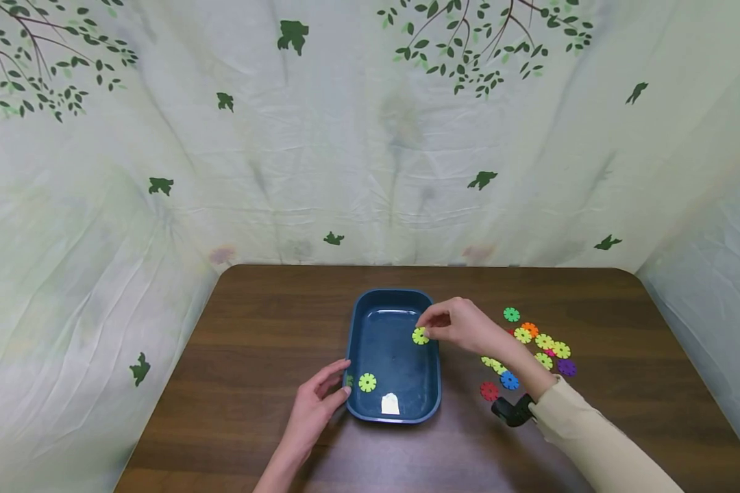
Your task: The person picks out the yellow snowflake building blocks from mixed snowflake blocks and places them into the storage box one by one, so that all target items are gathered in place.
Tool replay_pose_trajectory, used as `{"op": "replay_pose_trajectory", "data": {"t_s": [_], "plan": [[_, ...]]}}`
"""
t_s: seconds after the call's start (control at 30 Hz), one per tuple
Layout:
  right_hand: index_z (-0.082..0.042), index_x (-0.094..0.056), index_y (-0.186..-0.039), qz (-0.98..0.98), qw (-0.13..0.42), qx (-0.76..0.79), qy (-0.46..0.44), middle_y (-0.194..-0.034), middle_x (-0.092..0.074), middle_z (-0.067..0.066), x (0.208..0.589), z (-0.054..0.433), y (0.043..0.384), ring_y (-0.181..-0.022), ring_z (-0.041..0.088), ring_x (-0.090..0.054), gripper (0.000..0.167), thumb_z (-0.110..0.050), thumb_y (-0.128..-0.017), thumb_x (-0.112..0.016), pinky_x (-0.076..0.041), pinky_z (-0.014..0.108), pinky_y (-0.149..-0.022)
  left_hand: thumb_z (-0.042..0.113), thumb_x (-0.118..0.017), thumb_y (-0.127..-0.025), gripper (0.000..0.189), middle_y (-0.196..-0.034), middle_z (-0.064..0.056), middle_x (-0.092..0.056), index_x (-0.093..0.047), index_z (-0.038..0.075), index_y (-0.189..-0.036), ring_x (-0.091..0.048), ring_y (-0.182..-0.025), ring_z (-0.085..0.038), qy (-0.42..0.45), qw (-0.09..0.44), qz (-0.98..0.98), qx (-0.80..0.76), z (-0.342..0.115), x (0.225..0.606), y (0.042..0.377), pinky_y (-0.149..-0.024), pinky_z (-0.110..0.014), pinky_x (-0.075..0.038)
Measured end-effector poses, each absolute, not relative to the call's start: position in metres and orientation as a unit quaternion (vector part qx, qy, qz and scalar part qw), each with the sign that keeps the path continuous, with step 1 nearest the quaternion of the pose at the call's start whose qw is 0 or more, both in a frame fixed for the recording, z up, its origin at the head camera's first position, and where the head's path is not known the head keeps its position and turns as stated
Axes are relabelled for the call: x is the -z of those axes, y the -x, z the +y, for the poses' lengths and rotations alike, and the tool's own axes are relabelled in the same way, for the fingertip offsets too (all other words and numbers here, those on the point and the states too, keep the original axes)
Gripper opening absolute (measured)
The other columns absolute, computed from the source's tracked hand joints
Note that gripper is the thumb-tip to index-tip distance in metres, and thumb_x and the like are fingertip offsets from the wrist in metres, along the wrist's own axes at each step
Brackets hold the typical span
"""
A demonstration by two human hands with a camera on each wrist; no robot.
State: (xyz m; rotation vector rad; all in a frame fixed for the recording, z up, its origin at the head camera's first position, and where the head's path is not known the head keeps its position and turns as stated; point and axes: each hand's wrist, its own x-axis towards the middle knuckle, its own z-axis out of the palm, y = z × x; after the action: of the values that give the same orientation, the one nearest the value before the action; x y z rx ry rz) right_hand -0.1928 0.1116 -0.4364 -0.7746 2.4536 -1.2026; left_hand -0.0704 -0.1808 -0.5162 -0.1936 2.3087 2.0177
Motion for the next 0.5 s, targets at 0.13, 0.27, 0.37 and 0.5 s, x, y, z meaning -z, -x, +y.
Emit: {"op": "replay_pose_trajectory", "data": {"t_s": [0.13, 0.27, 0.37, 0.5], "plan": [[-0.015, -0.076, -0.101, 0.850, 0.159, 0.413, 0.286, -0.092, -0.071, -0.005, 0.435, 0.105, 0.197, -0.079, 0.013, -0.063, 0.015, -0.007, -0.088, -0.073, -0.055, 0.027, -0.071, 0.001, -0.069, -0.087, 0.043, -0.136, -0.007, -0.057, -0.064, 0.010, -0.130, -0.055, -0.121, -0.030, 0.063, 0.035, 0.751, -0.656, -0.181, 0.515, 0.070, -0.091, -0.026, -0.048], [-0.015, -0.076, -0.099, 0.847, 0.174, 0.401, 0.301, -0.090, -0.070, -0.006, 0.435, 0.098, 0.200, -0.076, 0.014, -0.062, 0.015, -0.007, -0.087, -0.074, -0.055, 0.027, -0.071, 0.000, -0.069, -0.087, 0.044, -0.136, -0.007, -0.057, -0.064, 0.010, -0.129, -0.055, -0.121, -0.030, 0.066, 0.036, 0.751, -0.656, -0.181, 0.515, 0.071, -0.090, -0.026, -0.048], [-0.014, -0.076, -0.099, 0.845, 0.183, 0.396, 0.310, -0.089, -0.070, -0.004, 0.436, 0.093, 0.202, -0.074, 0.013, -0.061, 0.015, -0.006, -0.087, -0.074, -0.054, 0.026, -0.070, 0.000, -0.069, -0.087, 0.044, -0.136, -0.007, -0.057, -0.064, 0.010, -0.129, -0.055, -0.121, -0.030, 0.066, 0.038, 0.753, -0.654, -0.181, 0.515, 0.071, -0.091, -0.027, -0.048], [-0.013, -0.076, -0.098, 0.843, 0.191, 0.390, 0.318, -0.088, -0.071, -0.003, 0.438, 0.087, 0.205, -0.073, 0.013, -0.061, 0.013, -0.006, -0.087, -0.074, -0.055, 0.026, -0.070, 0.001, -0.069, -0.088, 0.043, -0.136, -0.007, -0.057, -0.064, 0.010, -0.129, -0.054, -0.121, -0.030, 0.065, 0.039, 0.757, -0.649, -0.181, 0.515, 0.071, -0.092, -0.028, -0.048]]}}
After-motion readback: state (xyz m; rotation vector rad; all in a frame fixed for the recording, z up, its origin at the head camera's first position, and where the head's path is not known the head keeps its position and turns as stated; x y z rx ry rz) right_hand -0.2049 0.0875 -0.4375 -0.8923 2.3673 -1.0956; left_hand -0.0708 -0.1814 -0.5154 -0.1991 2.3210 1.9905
